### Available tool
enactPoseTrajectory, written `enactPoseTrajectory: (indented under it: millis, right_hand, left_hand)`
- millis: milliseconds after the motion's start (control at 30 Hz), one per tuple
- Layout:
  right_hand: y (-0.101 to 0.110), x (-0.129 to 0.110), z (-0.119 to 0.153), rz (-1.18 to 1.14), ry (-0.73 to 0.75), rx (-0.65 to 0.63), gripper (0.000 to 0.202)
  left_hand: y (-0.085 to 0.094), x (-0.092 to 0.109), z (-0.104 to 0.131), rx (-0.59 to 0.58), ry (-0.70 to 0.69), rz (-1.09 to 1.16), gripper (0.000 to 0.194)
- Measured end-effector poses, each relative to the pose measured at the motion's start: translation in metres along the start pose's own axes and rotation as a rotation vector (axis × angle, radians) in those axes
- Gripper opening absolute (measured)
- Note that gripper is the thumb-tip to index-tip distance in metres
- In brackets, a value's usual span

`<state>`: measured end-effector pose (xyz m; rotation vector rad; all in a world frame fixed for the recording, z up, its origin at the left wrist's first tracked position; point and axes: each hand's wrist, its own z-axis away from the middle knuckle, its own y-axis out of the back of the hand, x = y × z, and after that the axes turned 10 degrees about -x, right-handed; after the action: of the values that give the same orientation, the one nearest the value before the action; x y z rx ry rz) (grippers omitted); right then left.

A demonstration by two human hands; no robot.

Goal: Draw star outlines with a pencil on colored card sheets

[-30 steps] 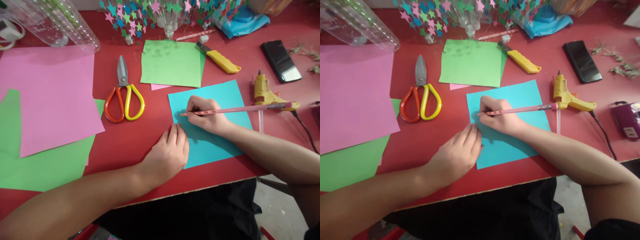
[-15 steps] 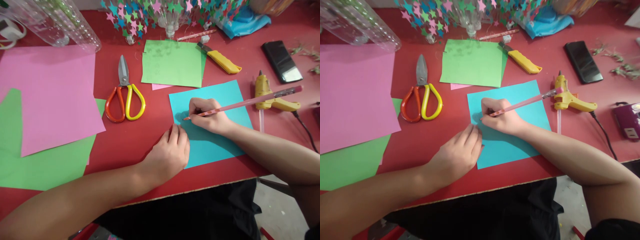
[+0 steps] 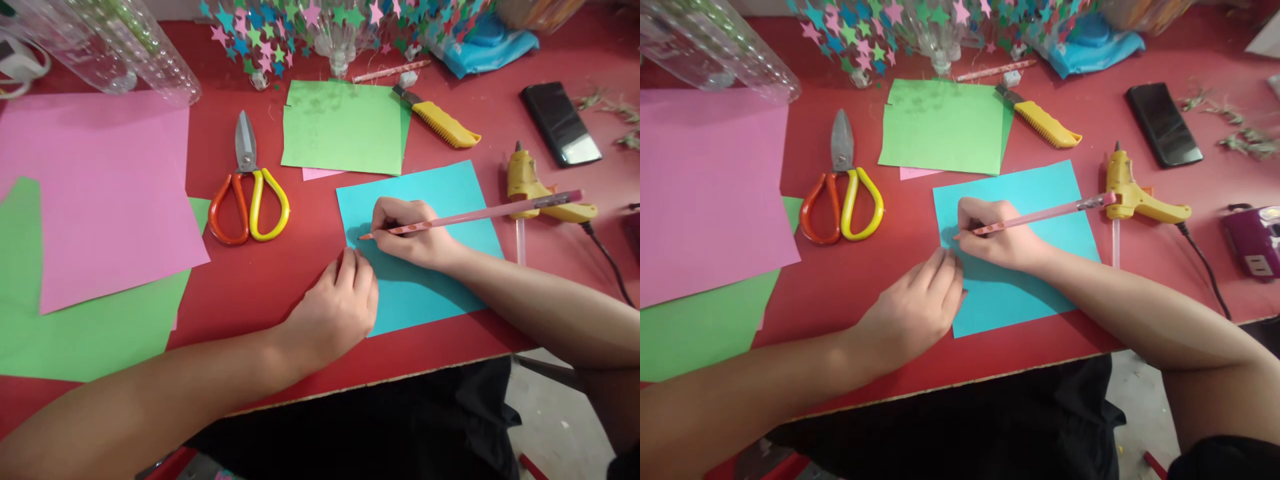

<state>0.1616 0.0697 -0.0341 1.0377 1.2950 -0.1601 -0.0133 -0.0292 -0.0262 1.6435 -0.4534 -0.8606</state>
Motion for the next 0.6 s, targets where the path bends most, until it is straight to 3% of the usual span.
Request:
enactPoseTrajectory:
  millis: [600]
  right_hand:
    - [-0.0047, -0.001, -0.0003, 0.05, 0.035, 0.008, 0.011]
  left_hand:
    - [-0.0002, -0.0006, -0.0004, 0.003, -0.001, -0.026, 0.031]
